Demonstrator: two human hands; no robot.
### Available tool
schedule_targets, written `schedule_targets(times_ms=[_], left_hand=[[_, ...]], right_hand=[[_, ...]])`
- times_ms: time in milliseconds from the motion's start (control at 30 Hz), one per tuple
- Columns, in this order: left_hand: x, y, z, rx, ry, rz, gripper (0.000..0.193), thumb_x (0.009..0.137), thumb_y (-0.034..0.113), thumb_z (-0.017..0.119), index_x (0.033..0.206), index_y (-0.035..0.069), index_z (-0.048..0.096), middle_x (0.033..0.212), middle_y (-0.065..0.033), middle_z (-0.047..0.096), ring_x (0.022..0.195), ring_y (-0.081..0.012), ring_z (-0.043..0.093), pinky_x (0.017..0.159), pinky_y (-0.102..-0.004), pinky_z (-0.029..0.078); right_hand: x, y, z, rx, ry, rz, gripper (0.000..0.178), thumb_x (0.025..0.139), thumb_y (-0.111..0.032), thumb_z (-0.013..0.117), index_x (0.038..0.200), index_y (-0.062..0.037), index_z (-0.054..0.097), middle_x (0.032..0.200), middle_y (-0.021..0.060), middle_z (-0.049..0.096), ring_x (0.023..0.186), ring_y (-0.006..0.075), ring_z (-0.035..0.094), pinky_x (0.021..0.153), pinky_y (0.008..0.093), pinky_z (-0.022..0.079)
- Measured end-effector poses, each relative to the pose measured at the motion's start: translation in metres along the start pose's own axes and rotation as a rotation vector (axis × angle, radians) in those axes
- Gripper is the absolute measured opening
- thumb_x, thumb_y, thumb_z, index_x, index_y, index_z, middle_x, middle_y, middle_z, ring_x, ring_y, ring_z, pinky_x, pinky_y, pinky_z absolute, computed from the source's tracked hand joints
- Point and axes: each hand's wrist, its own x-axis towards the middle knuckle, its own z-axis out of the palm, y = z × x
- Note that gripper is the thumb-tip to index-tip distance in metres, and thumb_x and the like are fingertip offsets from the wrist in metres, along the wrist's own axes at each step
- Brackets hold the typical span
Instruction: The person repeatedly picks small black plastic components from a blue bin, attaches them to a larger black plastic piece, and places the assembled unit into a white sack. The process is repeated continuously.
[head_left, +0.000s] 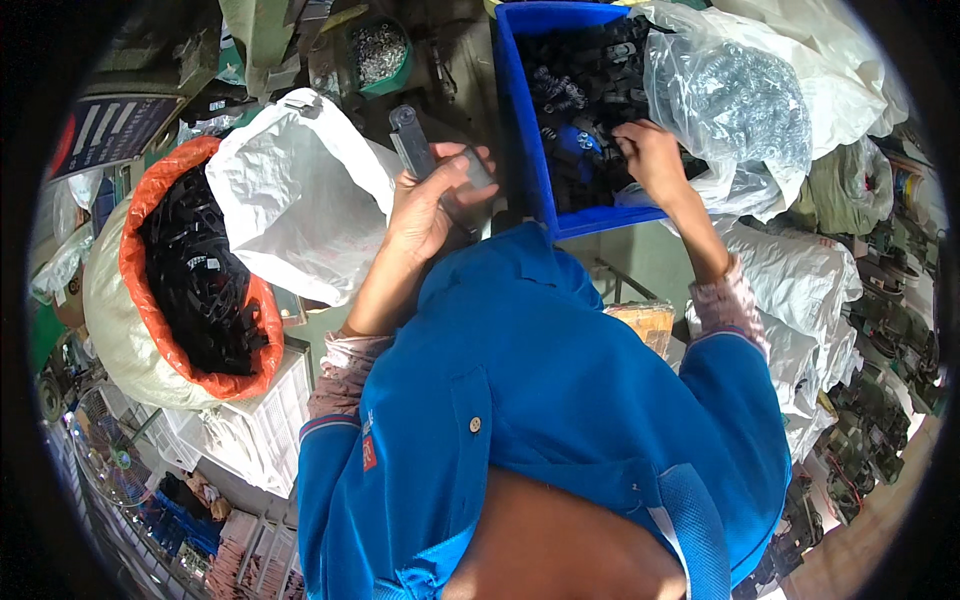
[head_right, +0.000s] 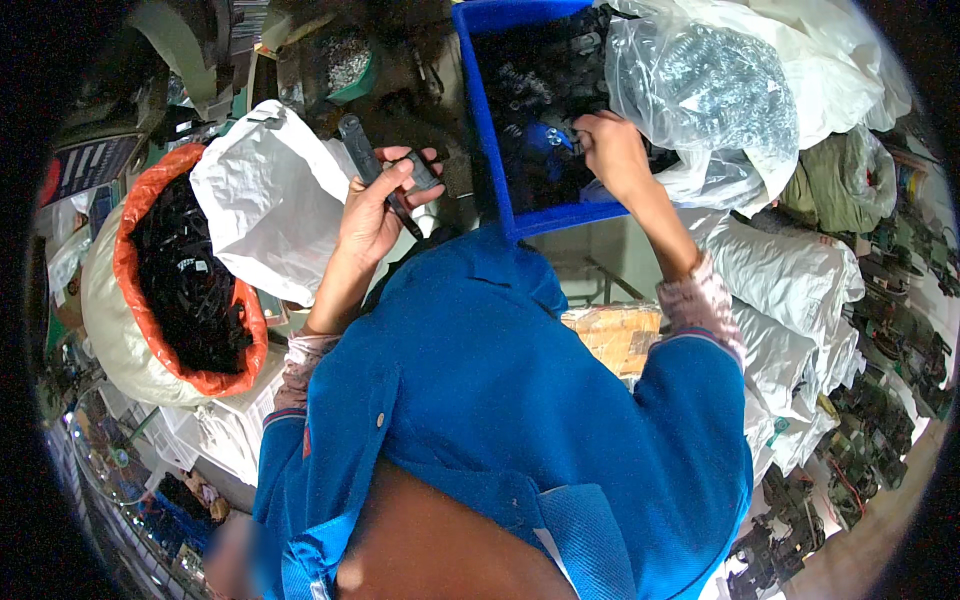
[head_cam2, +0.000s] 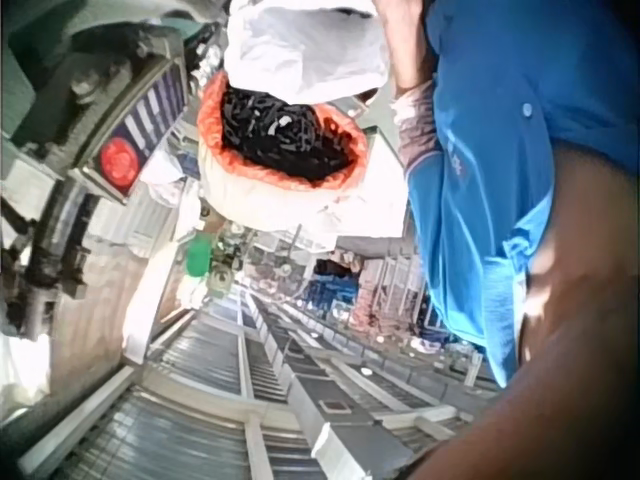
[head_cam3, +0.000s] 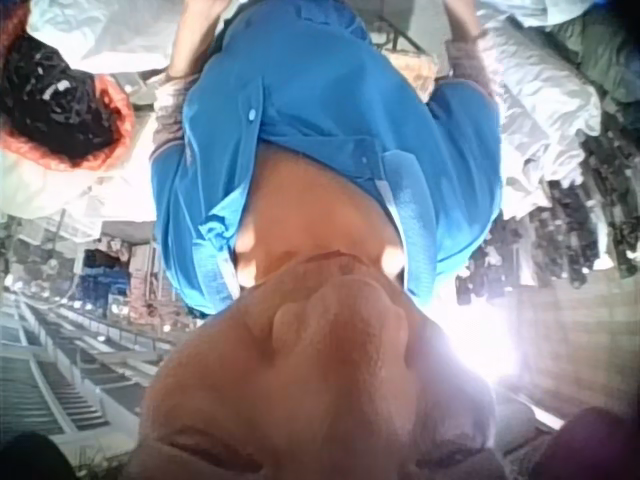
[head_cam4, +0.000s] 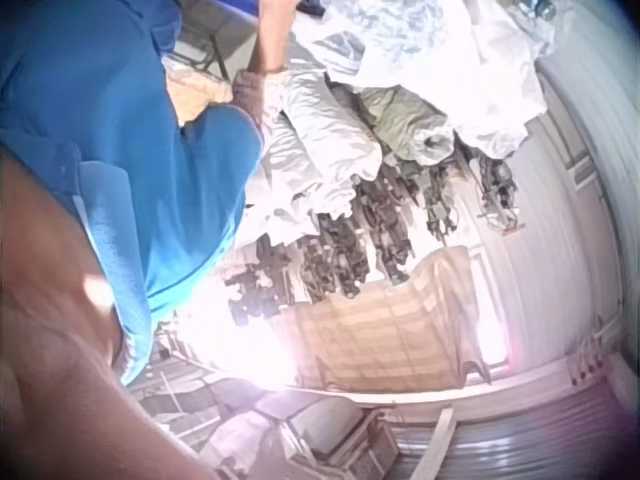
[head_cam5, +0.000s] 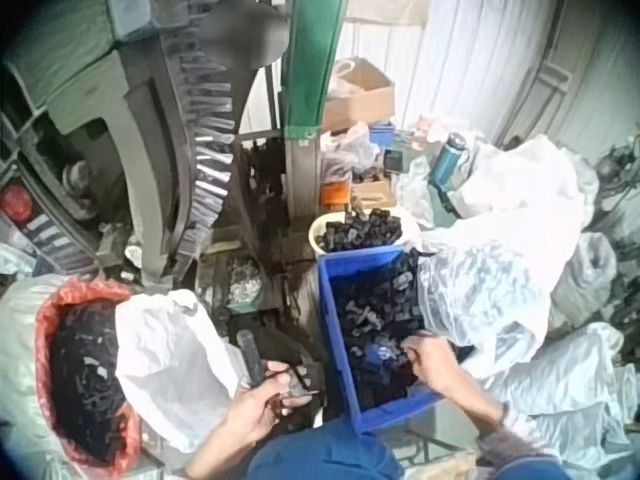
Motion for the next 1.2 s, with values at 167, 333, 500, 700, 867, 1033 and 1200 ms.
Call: schedule_targets(times_ms=[167,333,500,700,867,1033,1200], left_hand=[[-0.005,-0.007,0.005,-0.022,-0.035,0.08,0.018,0.086,-0.003,0.058,0.103,0.002,0.059,0.107,-0.0193,0.062,0.096,-0.031,0.063,0.076,-0.0451,0.059],[-0.01,0.005,0.004,-0.012,-0.025,0.127,0.02,0.087,-0.004,0.057,0.106,0.001,0.059,0.106,-0.0191,0.062,0.095,-0.0302,0.064,0.073,-0.0427,0.06],[-0.013,0.003,-0.005,-0.149,-0.053,0.174,0.024,0.086,-0.008,0.055,0.107,0.001,0.058,0.109,-0.0194,0.062,0.097,-0.0294,0.063,0.073,-0.0385,0.061],[-0.005,0.005,0.006,0.028,-0.044,0.256,0.028,0.081,-0.008,0.062,0.106,0.003,0.059,0.107,-0.0138,0.064,0.091,-0.0208,0.065,0.071,-0.0335,0.058],[-0.009,0.011,0.005,0.249,-0.003,0.36,0.029,0.077,-0.008,0.068,0.103,0.003,0.063,0.097,-0.0061,0.067,0.082,-0.0122,0.063,0.071,-0.026,0.054],[-0.019,0.021,0.002,0.369,0.083,0.446,0.03,0.074,-0.006,0.072,0.101,0.003,0.064,0.09,-0.0032,0.067,0.08,-0.0085,0.063,0.071,-0.0218,0.052],[-0.03,0.032,-0.001,0.427,0.2,0.43,0.026,0.073,-0.002,0.074,0.097,0.002,0.065,0.087,-0.0017,0.067,0.077,-0.007,0.061,0.07,-0.0217,0.051]], right_hand=[[0.028,0.002,0.063,-0.286,-0.446,0.148,0.02,0.084,-0.017,0.048,0.088,-0.0074,0.065,0.086,0.0191,0.065,0.087,0.036,0.064,0.073,0.0447,0.05],[0.031,0.02,0.081,-0.221,-0.395,0.182,0.018,0.081,-0.009,0.052,0.092,-0.0085,0.066,0.087,0.0162,0.067,0.084,0.0351,0.065,0.075,0.0425,0.051],[0.018,0.021,0.041,0.462,-0.32,0.322,0.021,0.079,0.002,0.062,0.1,0.0005,0.064,0.093,0.0138,0.068,0.079,0.0202,0.066,0.068,0.0304,0.053],[0.031,-0.076,-0.014,1.187,-0.309,0.284,0.028,0.081,-0.001,0.066,0.108,0.0035,0.063,0.098,0.0099,0.066,0.088,0.0146,0.062,0.078,0.0272,0.051],[0.05,-0.14,-0.012,1.112,-0.298,-0.019,0.023,0.081,-0.002,0.067,0.103,0.0009,0.066,0.096,0.0086,0.067,0.087,0.0103,0.061,0.077,0.0245,0.049],[0.067,-0.16,-0.002,0.889,-0.332,-0.182,0.015,0.081,0.0,0.066,0.096,-0.0005,0.068,0.095,0.0063,0.067,0.085,0.0102,0.061,0.079,0.0235,0.049],[0.09,-0.182,-0.004,0.559,-0.212,-0.612,0.015,0.078,0.0,0.066,0.093,-0.0019,0.068,0.088,0.0087,0.065,0.081,0.0183,0.063,0.074,0.0268,0.049]])
